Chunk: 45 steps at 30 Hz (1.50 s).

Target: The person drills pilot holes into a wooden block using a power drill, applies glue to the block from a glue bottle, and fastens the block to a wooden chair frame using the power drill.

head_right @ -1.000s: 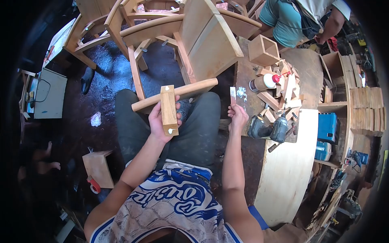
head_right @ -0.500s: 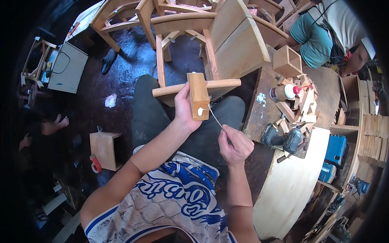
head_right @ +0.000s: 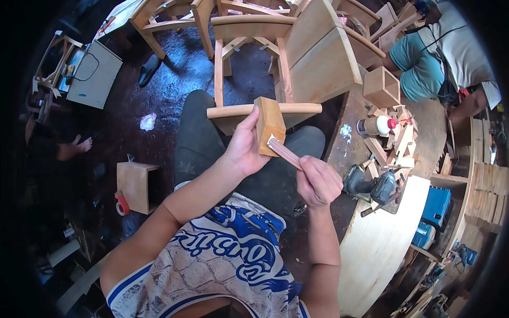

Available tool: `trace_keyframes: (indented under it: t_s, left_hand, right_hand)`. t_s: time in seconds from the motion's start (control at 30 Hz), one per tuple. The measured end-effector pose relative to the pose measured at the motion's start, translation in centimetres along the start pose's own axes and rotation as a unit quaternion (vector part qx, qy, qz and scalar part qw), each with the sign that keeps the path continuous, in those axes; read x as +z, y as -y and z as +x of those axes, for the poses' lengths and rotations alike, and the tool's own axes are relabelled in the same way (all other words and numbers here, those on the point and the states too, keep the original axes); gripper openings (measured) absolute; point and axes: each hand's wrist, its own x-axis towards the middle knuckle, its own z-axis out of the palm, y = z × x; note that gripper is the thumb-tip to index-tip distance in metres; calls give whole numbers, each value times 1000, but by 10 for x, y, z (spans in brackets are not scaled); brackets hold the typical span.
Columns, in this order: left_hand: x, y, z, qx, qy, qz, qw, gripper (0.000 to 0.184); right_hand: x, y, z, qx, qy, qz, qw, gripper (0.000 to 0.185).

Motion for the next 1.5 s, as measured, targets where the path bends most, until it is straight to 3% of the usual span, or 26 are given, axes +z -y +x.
trace_keyframes:
  t_s: [0.1, 0.2, 0.27, 0.3, 0.37, 0.4, 0.47, 0.5, 0.57, 0.6, 0.77, 0.97, 1.2, 1.27, 1.37, 1.5]
  left_hand:
    - [-1, 0, 0, -7, -1, 1, 1000, 43]
    - [-4, 2, 1, -10, -10, -2, 1000, 43]
    - [-8, 4, 3, -10, -17, -7, 1000, 43]
    - [-11, 6, 5, -11, -25, -8, 1000, 43]
    - [-15, 8, 8, -13, -34, -8, 999, 42]
    - [-16, 8, 8, -8, -40, -4, 999, 42]
    - [-18, 9, 9, -3, -49, 0, 999, 41]
    - [-19, 9, 10, 5, -48, 9, 999, 41]
    - [-19, 9, 9, 10, -48, 18, 999, 41]
    - [-17, 9, 9, 16, -51, 24, 998, 41]
    - [-12, 15, 10, 36, -47, 36, 998, 40]
    - [-14, 13, 9, 44, -29, 31, 998, 39]
    - [-20, 11, 10, 25, -9, 21, 999, 39]
    - [-22, 10, 10, 15, 0, 19, 1000, 39]
    - [-23, 9, 10, 12, 6, 14, 1000, 40]
    - [-19, 11, 8, 6, 4, 14, 1000, 40]
  right_hand:
    - [1, 0, 0, -5, 17, 9, 1000, 25]
    - [2, -2, -13, 64, 13, 41, 997, 22]
    - [3, -2, -28, 235, 32, 147, 960, 30]
    - [4, -1, -35, 236, 32, 147, 960, 30]
    - [9, 7, -40, 444, -16, 354, 823, 32]
    - [8, 7, -41, 445, -16, 354, 822, 32]
    - [4, 8, -39, 524, -4, 475, 707, 34]
    - [2, 11, -35, 526, -4, 475, 706, 34]
    - [-2, 18, -23, 571, -17, 534, 624, 26]
    - [-1, 15, -27, 572, -18, 533, 623, 26]
    - [8, -1, -39, 522, 2, 429, 738, 24]
    - [7, 1, -19, 506, 6, 383, 773, 24]
    - [8, -10, -21, 485, 33, 408, 773, 27]
    - [8, -9, -17, 507, 0, 439, 741, 24]
    - [6, -8, -18, 511, 43, 428, 744, 23]
    - [16, -4, -13, 516, 23, 408, 753, 23]
